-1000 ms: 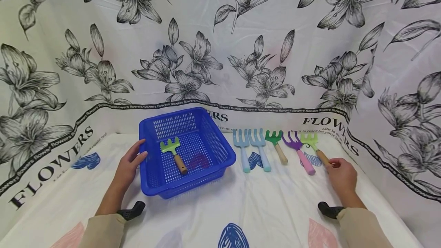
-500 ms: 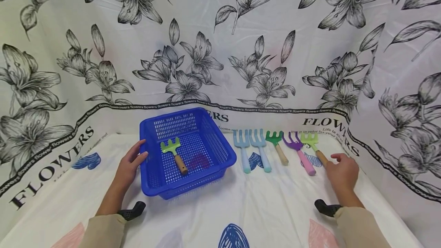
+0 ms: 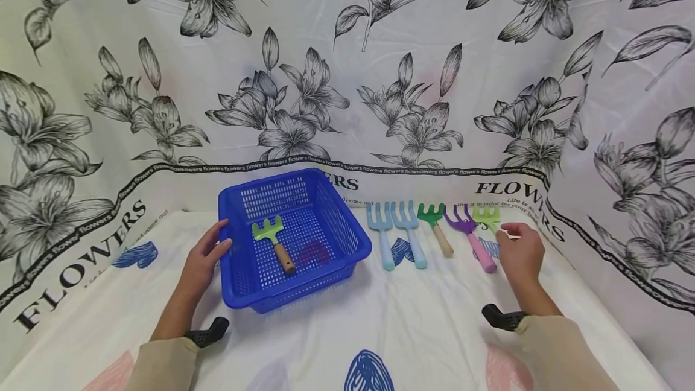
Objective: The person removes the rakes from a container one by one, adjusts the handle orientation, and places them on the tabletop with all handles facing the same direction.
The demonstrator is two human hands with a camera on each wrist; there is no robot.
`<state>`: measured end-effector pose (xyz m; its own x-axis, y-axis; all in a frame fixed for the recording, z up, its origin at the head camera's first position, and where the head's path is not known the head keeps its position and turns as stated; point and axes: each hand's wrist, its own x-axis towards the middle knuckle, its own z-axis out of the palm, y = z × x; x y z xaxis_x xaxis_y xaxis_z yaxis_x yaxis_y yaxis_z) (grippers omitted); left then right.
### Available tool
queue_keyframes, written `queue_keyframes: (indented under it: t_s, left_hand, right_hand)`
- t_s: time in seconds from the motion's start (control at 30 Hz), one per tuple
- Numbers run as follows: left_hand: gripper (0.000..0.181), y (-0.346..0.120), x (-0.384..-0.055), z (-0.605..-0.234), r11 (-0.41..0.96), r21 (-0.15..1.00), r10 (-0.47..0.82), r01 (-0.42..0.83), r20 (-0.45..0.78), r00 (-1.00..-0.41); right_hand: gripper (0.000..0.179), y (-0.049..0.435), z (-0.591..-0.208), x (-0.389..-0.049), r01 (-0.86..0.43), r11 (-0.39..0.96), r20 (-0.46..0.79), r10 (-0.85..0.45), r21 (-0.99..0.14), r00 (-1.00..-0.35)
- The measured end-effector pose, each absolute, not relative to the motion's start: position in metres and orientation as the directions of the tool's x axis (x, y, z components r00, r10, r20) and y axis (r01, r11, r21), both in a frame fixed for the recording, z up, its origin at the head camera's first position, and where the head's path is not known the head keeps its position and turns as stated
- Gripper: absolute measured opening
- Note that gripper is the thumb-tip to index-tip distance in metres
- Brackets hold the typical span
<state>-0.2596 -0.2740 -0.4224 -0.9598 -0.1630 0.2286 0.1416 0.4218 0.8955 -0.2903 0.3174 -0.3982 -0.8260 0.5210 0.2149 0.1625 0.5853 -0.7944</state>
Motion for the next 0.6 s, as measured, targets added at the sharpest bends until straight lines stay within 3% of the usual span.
queue_keyframes:
  t_s: [0.37, 0.6]
  left_hand:
    - [0.064, -0.273, -0.260, -0.423, 0.433, 0.893, -0.172, 0.127, 0.220, -0.960]
    - [0.064, -0.273, -0.260, -0.423, 0.430, 0.893, -0.172, 0.130, 0.222, -0.960]
  right_hand:
    - [0.028, 0.273, -0.384, -0.288, 0.075, 0.621, 0.265, 0.436, -0.780, -0.860]
    - [0.026, 0.245, -0.382, -0.284, -0.090, 0.661, 0.347, 0.268, -0.745, -0.899]
